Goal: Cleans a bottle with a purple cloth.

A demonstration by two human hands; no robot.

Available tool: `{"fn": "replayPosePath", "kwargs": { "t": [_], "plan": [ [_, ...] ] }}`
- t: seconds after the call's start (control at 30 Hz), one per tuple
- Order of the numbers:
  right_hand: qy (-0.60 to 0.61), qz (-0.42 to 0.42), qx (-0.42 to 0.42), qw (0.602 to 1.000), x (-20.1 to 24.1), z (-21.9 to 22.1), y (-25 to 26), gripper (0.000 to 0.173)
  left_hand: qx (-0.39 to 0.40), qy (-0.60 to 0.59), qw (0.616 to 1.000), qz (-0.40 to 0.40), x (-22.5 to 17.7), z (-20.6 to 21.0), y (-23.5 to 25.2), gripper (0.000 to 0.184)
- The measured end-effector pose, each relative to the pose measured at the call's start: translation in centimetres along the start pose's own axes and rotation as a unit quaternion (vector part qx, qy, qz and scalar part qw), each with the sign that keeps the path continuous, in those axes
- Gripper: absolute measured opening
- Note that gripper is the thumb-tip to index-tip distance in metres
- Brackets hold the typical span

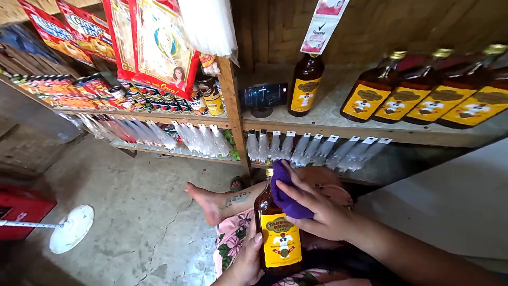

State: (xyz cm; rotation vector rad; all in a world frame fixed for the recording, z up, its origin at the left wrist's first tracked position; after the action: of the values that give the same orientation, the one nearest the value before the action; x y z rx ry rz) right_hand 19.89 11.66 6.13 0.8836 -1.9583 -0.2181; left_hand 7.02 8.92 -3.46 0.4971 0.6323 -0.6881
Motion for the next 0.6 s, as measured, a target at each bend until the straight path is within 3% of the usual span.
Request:
{"fn": "replayPosePath", "kwargs": {
  "t": [0.23,0.47,0.53,0.6],
  "plan": [
    [0.16,0.092,-0.035,0.982,-1.8,-0.8,0.4,0.071,0.028,0.036,0.999,0.01,-0.2,0.7,0.2,0.068],
    [0.366,0.266,-0.126,0.883,-5.1,-0.3,-1.3,0.051,0.048,0.063,0.997,0.011,-0.4,1.1,0.3,0.068],
    [0.379,0.261,-0.135,0.877,-5.1,-0.4,-1.4,0.048,0.053,0.059,0.997,0.013,-0.5,1.2,0.4,0.067],
    [0.353,0.227,-0.14,0.897,-4.5,-0.8,-1.4,0.048,0.049,0.058,0.997,0.009,-0.4,1.0,0.4,0.07]
  ]
}}
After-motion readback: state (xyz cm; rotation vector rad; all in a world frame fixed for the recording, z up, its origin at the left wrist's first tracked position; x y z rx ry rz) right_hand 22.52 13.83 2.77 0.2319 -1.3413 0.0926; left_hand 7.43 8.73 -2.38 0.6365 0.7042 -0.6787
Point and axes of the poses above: each hand's wrist, its own y-axis towards the middle knuckle, its own z-axis out of the palm, x = y × z, the point moved 10 cm from there along y, towards the middle knuckle, and after that the axes turned 6 degrees about x, right-handed, at the moved point
